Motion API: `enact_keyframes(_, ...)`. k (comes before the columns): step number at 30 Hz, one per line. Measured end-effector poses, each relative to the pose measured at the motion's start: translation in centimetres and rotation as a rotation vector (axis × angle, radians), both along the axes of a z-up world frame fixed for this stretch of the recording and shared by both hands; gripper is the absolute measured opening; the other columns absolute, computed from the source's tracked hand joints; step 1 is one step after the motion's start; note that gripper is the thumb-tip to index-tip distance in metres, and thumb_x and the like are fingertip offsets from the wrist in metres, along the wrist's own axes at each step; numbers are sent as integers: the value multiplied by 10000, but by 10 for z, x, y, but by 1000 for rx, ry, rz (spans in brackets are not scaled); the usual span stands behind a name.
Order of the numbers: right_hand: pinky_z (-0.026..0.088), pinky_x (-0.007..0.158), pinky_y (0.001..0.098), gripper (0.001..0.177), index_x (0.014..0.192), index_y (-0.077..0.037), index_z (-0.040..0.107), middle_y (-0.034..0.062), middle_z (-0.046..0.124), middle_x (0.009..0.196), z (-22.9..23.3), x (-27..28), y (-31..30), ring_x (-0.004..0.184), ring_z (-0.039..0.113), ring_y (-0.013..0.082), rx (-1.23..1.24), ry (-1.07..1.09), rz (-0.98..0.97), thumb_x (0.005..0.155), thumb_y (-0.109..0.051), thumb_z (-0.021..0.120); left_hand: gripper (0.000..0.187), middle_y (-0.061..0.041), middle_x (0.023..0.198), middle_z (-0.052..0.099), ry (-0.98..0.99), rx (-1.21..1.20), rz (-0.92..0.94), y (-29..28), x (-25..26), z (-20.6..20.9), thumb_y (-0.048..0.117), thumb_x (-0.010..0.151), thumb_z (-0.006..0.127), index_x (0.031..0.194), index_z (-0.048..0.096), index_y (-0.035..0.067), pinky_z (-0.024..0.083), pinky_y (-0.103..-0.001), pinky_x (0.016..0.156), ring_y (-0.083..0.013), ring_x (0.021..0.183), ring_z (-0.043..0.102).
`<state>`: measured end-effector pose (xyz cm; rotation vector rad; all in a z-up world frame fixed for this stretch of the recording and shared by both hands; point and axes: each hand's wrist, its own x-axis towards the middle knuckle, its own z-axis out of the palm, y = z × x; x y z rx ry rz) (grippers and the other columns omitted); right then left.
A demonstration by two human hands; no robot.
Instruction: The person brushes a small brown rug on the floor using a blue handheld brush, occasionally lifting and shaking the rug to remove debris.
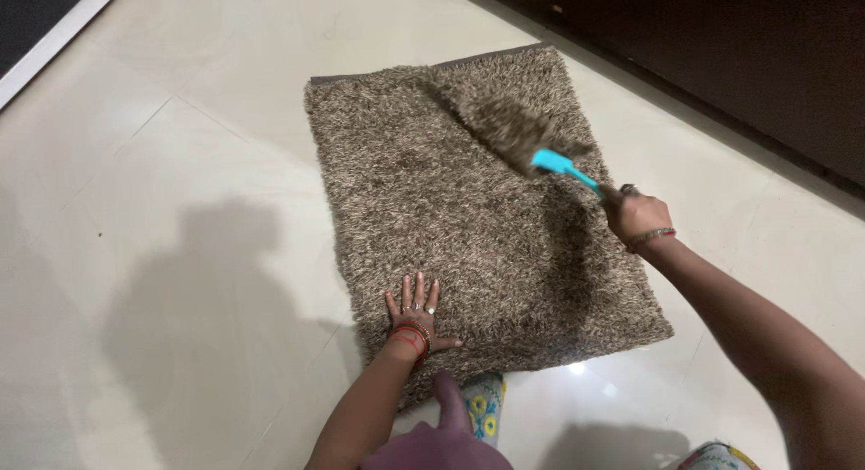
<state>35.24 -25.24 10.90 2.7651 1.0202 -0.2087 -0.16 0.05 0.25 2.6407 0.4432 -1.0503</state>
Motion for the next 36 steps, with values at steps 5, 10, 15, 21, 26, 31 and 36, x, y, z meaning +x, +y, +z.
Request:
enact_keyframes(5,580,826,462,298,1222,-284,750,117,750,1072,-8,30,49,933,713,320,113,179,-416,1007,-428,602,1465,-163,1698,-259,46,12,-2,0,3,0,947,629,615,1647,-139,211,-90,-765,1146,-425,1541,-256)
enact_keyframes(10,562,576,339,360,1246,-184,711,105,769,900,-15,14,56,720,712,227,-99,112,-103,1159,-356,408,1462,-142,1701,-259,61,8,6,0,5,4,936,631,625,1645,-152,225,-89,-757,1151,-406,1542,-254)
enact_keyframes(15,467,264,227,487,1435,-233,591,103,713,837,-36,-89,-22,430,624,117,-85,36,703,972,-257,443,1452,-143,1704,-248,48,1,12,1,4,5,938,644,618,1646,-149,219,-77,-752,1159,-409,1546,-243)
enact_keyframes(21,481,407,313,363,1243,-103,645,49,689,728,-24,-57,11,510,599,143,404,196,-238,1014,-385,642,1451,-144,1708,-243,22,8,16,0,2,9,936,642,623,1645,-143,221,-75,-754,1157,-401,1549,-245)
enact_keyframes(26,532,587,330,440,1253,-119,644,68,684,970,-54,20,111,705,608,132,1111,667,-850,931,-398,754,1454,-141,1702,-258,76,26,0,-2,5,9,948,643,604,1643,-162,223,-69,-764,1148,-410,1543,-250)
enact_keyframes(31,496,601,338,455,1249,-111,637,47,713,1127,-102,93,172,833,726,199,1235,1010,-913,895,-374,746,1463,-139,1696,-280,116,23,-9,-1,9,1,970,626,579,1641,-173,232,-66,-767,1150,-414,1540,-261)
enact_keyframes(36,601,712,336,398,1185,-64,665,96,744,1002,-108,69,192,790,718,175,1258,848,-766,944,-362,774,1483,-138,1681,-316,148,7,-12,1,11,-4,985,606,571,1634,-200,244,-83,-766,1144,-411,1522,-295)
